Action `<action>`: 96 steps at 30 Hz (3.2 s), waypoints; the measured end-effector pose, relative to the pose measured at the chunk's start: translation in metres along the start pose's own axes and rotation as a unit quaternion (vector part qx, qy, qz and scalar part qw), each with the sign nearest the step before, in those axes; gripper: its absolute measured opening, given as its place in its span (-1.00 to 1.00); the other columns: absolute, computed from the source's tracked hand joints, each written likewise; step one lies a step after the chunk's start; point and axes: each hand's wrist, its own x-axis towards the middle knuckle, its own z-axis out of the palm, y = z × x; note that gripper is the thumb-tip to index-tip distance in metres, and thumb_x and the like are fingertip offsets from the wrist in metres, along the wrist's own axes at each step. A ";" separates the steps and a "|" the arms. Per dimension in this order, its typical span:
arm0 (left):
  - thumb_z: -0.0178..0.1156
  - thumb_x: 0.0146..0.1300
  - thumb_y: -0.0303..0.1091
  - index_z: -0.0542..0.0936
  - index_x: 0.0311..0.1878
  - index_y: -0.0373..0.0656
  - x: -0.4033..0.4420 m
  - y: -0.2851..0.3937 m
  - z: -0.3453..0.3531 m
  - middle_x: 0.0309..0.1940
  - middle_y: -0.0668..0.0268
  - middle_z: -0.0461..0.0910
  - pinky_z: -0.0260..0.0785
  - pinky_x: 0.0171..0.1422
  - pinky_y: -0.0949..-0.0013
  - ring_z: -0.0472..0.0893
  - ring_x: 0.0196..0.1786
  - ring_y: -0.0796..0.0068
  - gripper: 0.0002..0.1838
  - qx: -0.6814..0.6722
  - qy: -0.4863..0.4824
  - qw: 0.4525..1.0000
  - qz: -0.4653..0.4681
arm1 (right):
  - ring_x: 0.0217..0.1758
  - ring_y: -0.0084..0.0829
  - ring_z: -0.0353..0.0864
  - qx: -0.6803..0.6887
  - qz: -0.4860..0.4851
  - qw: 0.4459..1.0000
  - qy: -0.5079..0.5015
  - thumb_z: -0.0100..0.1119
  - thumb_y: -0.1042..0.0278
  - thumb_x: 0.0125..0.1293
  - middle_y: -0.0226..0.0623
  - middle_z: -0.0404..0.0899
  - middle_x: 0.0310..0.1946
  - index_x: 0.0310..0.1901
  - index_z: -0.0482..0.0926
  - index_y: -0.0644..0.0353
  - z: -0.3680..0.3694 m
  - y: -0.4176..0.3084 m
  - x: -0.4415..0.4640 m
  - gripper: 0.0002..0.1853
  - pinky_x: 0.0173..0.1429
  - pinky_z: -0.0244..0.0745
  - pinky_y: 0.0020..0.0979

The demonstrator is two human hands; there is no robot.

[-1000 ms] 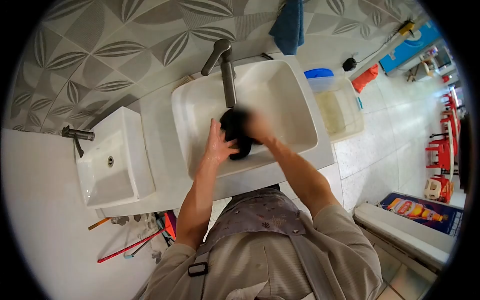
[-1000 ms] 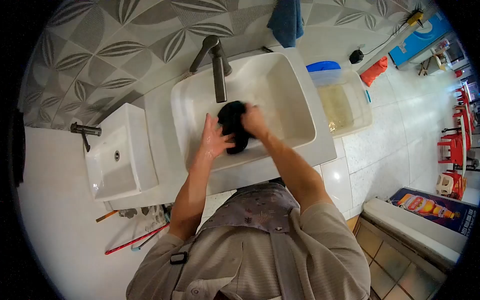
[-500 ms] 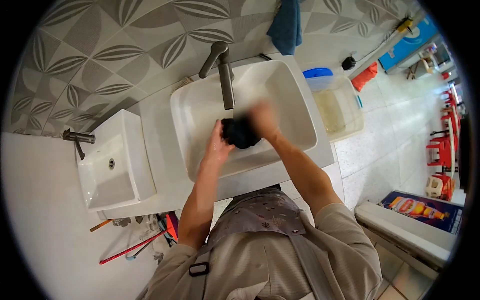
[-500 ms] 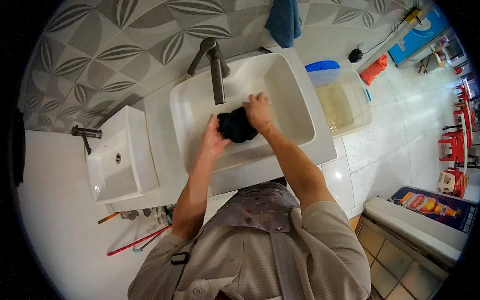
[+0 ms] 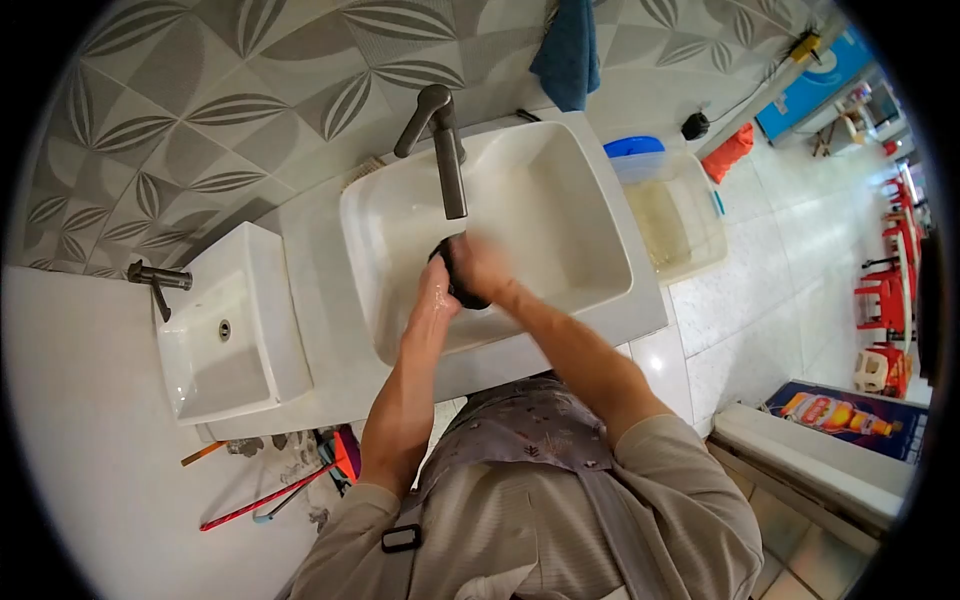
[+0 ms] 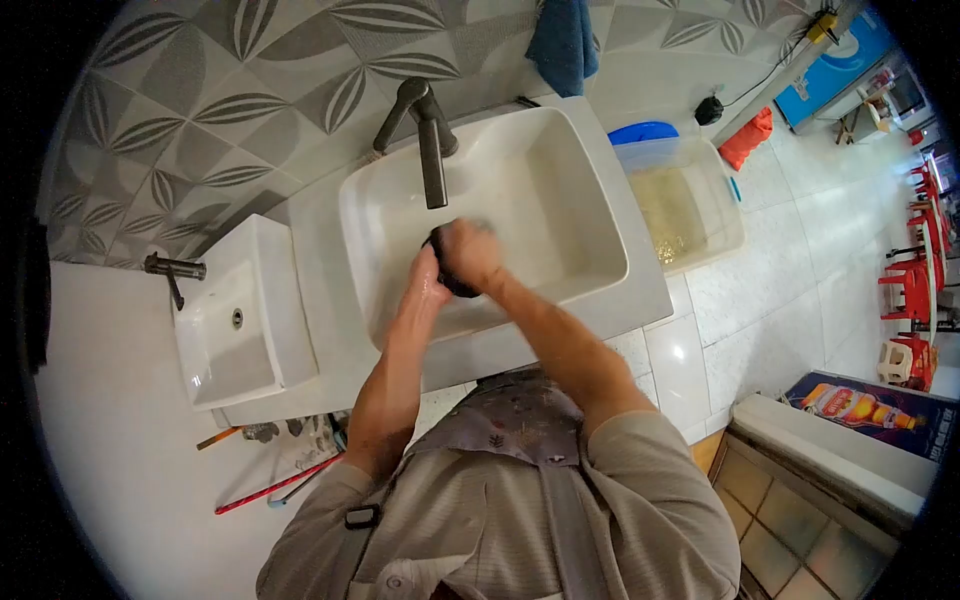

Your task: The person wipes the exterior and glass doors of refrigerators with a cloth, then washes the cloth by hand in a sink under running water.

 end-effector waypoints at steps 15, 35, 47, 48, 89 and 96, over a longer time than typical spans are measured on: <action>0.16 0.33 0.21 0.63 -0.07 -0.07 -0.037 0.036 -0.037 -0.21 0.27 0.68 0.54 0.02 0.23 0.65 -0.11 0.31 -0.51 0.053 -0.079 0.995 -0.037 | -0.11 0.11 0.60 0.241 -0.020 0.969 0.043 0.17 0.30 0.32 0.05 0.63 -0.24 -0.16 0.60 0.28 -0.009 -0.065 -0.046 -0.79 -0.05 0.49 0.01; -0.10 0.44 0.18 0.54 0.18 0.07 -0.077 0.019 0.042 0.06 0.26 0.64 0.55 0.12 -0.14 0.64 0.08 0.09 -0.50 0.093 -0.061 0.987 -0.117 | -0.10 -0.13 0.69 0.332 0.011 0.932 0.144 0.26 0.26 0.29 -0.06 0.68 -0.14 0.04 0.62 0.29 -0.049 -0.014 -0.019 -0.64 0.05 0.56 -0.30; 0.07 0.44 -0.10 0.54 -0.02 -0.04 -0.034 0.008 0.006 -0.10 0.33 0.61 0.61 0.00 0.18 0.65 -0.06 0.33 -0.75 -0.131 -0.089 0.986 -0.044 | -0.07 -0.03 0.55 0.196 -0.166 0.954 0.156 0.46 0.15 0.01 -0.11 0.56 -0.15 -0.15 0.65 0.11 -0.047 -0.026 -0.022 -0.62 0.01 0.52 -0.11; 0.07 0.44 -0.10 0.54 -0.02 -0.04 -0.030 0.006 0.010 -0.10 0.33 0.61 0.61 0.00 0.18 0.65 -0.06 0.33 -0.75 -0.133 -0.088 0.986 -0.042 | -0.11 -0.04 0.55 0.214 -0.160 0.948 0.170 0.41 0.16 0.06 -0.13 0.57 -0.17 -0.22 0.67 0.12 -0.040 -0.023 -0.016 -0.70 -0.02 0.51 -0.11; 0.10 0.37 -0.24 0.60 -0.01 -0.20 -0.049 0.078 -0.050 -0.12 0.32 0.64 0.53 -0.02 0.35 0.65 -0.11 0.44 -0.73 -0.012 0.062 0.962 0.265 | -0.03 0.03 0.65 -0.082 0.151 0.982 -0.075 0.25 0.04 0.25 -0.01 0.63 -0.05 -0.09 0.58 0.14 0.018 0.064 0.018 -0.64 0.07 0.55 -0.05; 0.12 0.38 -0.23 0.57 0.05 -0.24 -0.060 0.077 -0.048 -0.09 0.29 0.63 0.51 0.04 0.35 0.64 -0.10 0.43 -0.68 -0.012 0.035 0.965 0.260 | 0.07 0.04 0.64 -0.133 0.158 0.973 -0.105 0.10 0.18 0.36 0.02 0.63 -0.04 -0.10 0.57 0.22 0.032 0.051 0.031 -0.73 0.13 0.55 -0.05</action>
